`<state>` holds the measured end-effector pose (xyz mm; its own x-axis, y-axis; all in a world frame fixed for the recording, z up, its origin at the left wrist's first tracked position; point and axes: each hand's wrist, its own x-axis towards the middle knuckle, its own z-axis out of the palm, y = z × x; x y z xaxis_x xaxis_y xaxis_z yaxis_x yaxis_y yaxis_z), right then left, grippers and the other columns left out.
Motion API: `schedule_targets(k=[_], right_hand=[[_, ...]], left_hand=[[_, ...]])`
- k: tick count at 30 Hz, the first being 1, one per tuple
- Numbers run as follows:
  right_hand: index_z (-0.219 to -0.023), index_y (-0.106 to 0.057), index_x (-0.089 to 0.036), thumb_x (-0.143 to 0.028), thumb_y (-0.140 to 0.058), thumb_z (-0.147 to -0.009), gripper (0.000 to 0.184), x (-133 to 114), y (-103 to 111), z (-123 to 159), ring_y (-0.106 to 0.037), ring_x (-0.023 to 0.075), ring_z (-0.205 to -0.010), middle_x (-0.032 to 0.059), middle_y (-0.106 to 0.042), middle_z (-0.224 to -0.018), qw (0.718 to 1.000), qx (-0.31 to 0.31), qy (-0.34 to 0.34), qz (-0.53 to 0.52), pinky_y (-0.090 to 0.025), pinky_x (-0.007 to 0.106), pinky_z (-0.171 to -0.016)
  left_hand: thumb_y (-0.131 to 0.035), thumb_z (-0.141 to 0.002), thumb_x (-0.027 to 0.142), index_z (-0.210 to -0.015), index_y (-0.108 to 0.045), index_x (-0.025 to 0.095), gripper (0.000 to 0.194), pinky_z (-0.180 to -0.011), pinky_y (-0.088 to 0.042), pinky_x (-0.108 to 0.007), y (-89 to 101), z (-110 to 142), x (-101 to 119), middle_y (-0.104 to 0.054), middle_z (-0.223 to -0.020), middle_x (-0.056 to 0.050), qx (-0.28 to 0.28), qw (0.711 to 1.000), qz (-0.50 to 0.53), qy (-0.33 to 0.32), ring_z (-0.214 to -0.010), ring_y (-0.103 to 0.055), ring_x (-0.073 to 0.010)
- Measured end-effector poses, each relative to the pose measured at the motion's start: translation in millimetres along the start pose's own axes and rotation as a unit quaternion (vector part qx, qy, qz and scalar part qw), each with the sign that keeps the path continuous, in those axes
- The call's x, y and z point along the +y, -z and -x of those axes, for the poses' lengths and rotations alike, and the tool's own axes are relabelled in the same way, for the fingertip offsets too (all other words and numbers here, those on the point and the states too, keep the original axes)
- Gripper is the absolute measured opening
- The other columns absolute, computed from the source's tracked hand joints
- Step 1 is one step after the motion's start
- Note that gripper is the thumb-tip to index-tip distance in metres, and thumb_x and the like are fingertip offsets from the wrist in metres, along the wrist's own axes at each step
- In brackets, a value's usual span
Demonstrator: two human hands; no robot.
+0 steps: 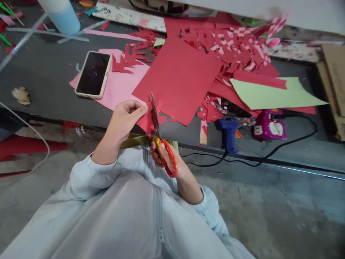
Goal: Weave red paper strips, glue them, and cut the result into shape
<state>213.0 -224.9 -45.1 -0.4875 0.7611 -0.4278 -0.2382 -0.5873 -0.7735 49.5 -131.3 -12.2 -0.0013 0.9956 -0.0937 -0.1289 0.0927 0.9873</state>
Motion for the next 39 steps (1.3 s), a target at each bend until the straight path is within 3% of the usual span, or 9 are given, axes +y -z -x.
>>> schedule_targets(k=[14,27,39], right_hand=[[-0.083,-0.043,-0.026,-0.078,-0.061,-0.079,0.056,-1,-1,-2,-0.020,0.0075,-0.050,-0.0083,-0.029,-0.065,1.000,-0.007,-0.003,-0.010,-0.015,0.023,-0.044],[-0.085,-0.046,-0.024,-0.075,-0.064,-0.079,0.055,2,-2,-3,-0.024,0.0057,-0.050,-0.0086,-0.033,-0.064,0.999,0.000,0.008,-0.031,-0.018,0.021,-0.044],[-0.083,-0.044,-0.023,-0.072,-0.061,-0.084,0.052,6,-4,-4,-0.028,0.0054,-0.052,-0.0083,-0.037,-0.064,0.999,0.009,0.003,-0.042,-0.023,0.018,-0.044]], left_hand=[[-0.076,-0.068,0.026,-0.062,-0.061,0.017,0.019,-0.064,-0.045,-0.023,1.6,-4,-2,-0.057,-0.062,0.004,-0.003,1.000,0.014,0.011,-0.061,-0.053,-0.0088],[-0.076,-0.068,0.025,-0.061,-0.062,0.017,0.018,-0.062,-0.045,-0.020,-2.2,0,-1,-0.057,-0.059,0.005,0.011,0.999,0.026,-0.031,-0.057,-0.049,-0.0057],[-0.073,-0.070,0.029,-0.063,-0.063,0.017,0.017,-0.058,-0.043,-0.020,-5.1,7,0,-0.060,-0.062,0.003,0.053,0.996,-0.061,-0.035,-0.058,-0.051,-0.0071]])
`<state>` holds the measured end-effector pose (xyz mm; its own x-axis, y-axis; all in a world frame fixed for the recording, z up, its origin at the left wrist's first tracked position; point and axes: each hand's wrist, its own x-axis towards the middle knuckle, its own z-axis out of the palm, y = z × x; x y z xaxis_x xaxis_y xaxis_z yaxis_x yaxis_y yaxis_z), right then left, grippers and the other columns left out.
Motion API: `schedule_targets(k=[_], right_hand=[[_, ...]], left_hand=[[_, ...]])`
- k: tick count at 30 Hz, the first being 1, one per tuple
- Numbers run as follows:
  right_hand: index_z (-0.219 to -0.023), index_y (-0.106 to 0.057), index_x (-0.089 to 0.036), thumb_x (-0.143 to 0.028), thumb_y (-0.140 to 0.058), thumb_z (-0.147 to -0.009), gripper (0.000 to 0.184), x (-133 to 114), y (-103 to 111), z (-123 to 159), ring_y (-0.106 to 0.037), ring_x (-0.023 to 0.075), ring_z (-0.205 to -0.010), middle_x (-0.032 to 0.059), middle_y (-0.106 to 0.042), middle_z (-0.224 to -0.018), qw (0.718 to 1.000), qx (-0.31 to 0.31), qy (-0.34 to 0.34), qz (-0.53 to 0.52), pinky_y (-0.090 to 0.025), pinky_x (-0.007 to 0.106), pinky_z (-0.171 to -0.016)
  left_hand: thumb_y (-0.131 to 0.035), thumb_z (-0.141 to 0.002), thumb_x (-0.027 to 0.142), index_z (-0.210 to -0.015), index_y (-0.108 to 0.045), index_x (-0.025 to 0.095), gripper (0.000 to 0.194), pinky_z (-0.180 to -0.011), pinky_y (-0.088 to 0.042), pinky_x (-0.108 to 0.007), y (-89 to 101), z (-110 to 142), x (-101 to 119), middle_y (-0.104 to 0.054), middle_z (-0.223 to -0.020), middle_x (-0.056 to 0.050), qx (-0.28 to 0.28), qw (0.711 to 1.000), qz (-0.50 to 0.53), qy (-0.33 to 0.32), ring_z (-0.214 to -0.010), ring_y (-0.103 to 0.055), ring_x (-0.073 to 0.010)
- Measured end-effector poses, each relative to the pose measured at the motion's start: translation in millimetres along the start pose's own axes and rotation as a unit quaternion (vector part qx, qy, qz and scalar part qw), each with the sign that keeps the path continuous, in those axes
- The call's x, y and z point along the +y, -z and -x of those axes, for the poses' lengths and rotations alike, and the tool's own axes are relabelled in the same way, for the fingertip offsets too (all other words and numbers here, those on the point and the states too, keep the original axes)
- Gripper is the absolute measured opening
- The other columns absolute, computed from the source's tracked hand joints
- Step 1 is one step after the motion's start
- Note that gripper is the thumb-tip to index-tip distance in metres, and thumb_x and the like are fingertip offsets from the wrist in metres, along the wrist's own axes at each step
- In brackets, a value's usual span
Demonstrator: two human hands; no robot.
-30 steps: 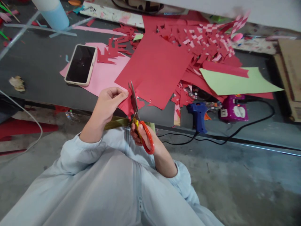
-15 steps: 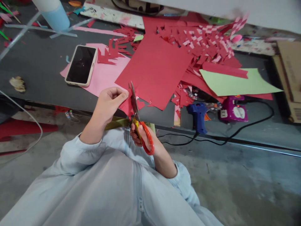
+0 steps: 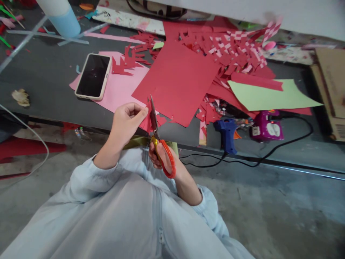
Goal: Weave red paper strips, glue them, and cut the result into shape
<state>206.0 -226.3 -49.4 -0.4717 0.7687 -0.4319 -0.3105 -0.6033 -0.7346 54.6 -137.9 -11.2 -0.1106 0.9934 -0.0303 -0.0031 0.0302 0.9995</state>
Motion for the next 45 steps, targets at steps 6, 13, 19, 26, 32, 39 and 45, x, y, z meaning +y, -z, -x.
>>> schedule_targets(k=[6,13,19,26,32,39,45], right_hand=[[-0.084,-0.042,-0.023,-0.074,-0.063,-0.081,0.055,4,1,-1,-0.027,0.0049,-0.051,-0.0090,-0.037,-0.064,1.000,0.009,-0.015,-0.007,-0.023,0.017,-0.043],[-0.083,-0.040,-0.024,-0.073,-0.062,-0.082,0.054,4,1,0,-0.027,0.0043,-0.049,-0.0096,-0.035,-0.062,0.999,0.023,-0.026,0.013,-0.022,0.017,-0.043],[-0.081,-0.039,-0.025,-0.072,-0.061,-0.083,0.053,3,-1,2,-0.026,0.0052,-0.048,-0.0103,-0.033,-0.059,0.999,0.022,-0.020,0.015,-0.022,0.018,-0.042],[-0.081,-0.039,-0.024,-0.075,-0.061,-0.081,0.056,3,0,2,-0.026,0.0038,-0.044,-0.0116,-0.033,-0.055,0.999,0.037,-0.016,0.033,-0.024,0.017,-0.040],[-0.080,-0.041,-0.023,-0.078,-0.057,-0.082,0.057,-3,-5,4,-0.032,0.0035,-0.041,-0.0101,-0.040,-0.056,0.995,0.050,0.002,0.084,-0.026,0.017,-0.037],[-0.077,-0.040,-0.023,-0.077,-0.054,-0.084,0.056,-4,-3,7,-0.033,0.0044,-0.043,-0.0088,-0.040,-0.056,0.988,0.055,0.010,0.141,-0.026,0.018,-0.037],[-0.082,-0.040,-0.024,-0.077,-0.054,-0.085,0.055,-6,3,8,-0.025,0.0047,-0.046,-0.0090,-0.034,-0.062,0.994,0.005,0.026,0.108,-0.019,0.020,-0.040]], left_hand=[[-0.071,-0.070,0.029,-0.064,-0.064,0.016,0.016,-0.058,-0.042,-0.021,0.7,1,0,-0.061,-0.062,0.003,-0.001,1.000,-0.017,0.008,-0.059,-0.051,-0.0074],[-0.070,-0.072,0.027,-0.063,-0.062,0.016,0.016,-0.057,-0.039,-0.021,2.0,1,2,-0.058,-0.061,0.004,-0.005,0.999,-0.032,0.022,-0.058,-0.049,-0.0070],[-0.069,-0.072,0.026,-0.063,-0.062,0.016,0.015,-0.056,-0.037,-0.021,2.2,2,3,-0.058,-0.061,0.003,-0.007,0.999,-0.036,0.024,-0.057,-0.047,-0.0068],[-0.069,-0.073,0.026,-0.063,-0.063,0.016,0.015,-0.056,-0.037,-0.021,3.1,1,1,-0.058,-0.061,0.003,-0.006,0.998,-0.047,0.031,-0.058,-0.047,-0.0071],[-0.069,-0.071,0.027,-0.061,-0.062,0.017,0.016,-0.055,-0.037,-0.022,3.6,0,2,-0.057,-0.059,0.003,-0.008,0.998,-0.047,0.029,-0.056,-0.046,-0.0078],[-0.071,-0.072,0.030,-0.063,-0.064,0.018,0.017,-0.056,-0.039,-0.023,6.7,-2,-1,-0.058,-0.061,0.003,-0.017,0.998,-0.059,0.031,-0.057,-0.047,-0.0086],[-0.081,-0.070,0.040,-0.069,-0.069,0.017,0.026,-0.062,-0.045,-0.023,10.9,-3,0,-0.066,-0.067,0.000,-0.038,0.999,-0.018,0.012,-0.063,-0.056,-0.0104]])
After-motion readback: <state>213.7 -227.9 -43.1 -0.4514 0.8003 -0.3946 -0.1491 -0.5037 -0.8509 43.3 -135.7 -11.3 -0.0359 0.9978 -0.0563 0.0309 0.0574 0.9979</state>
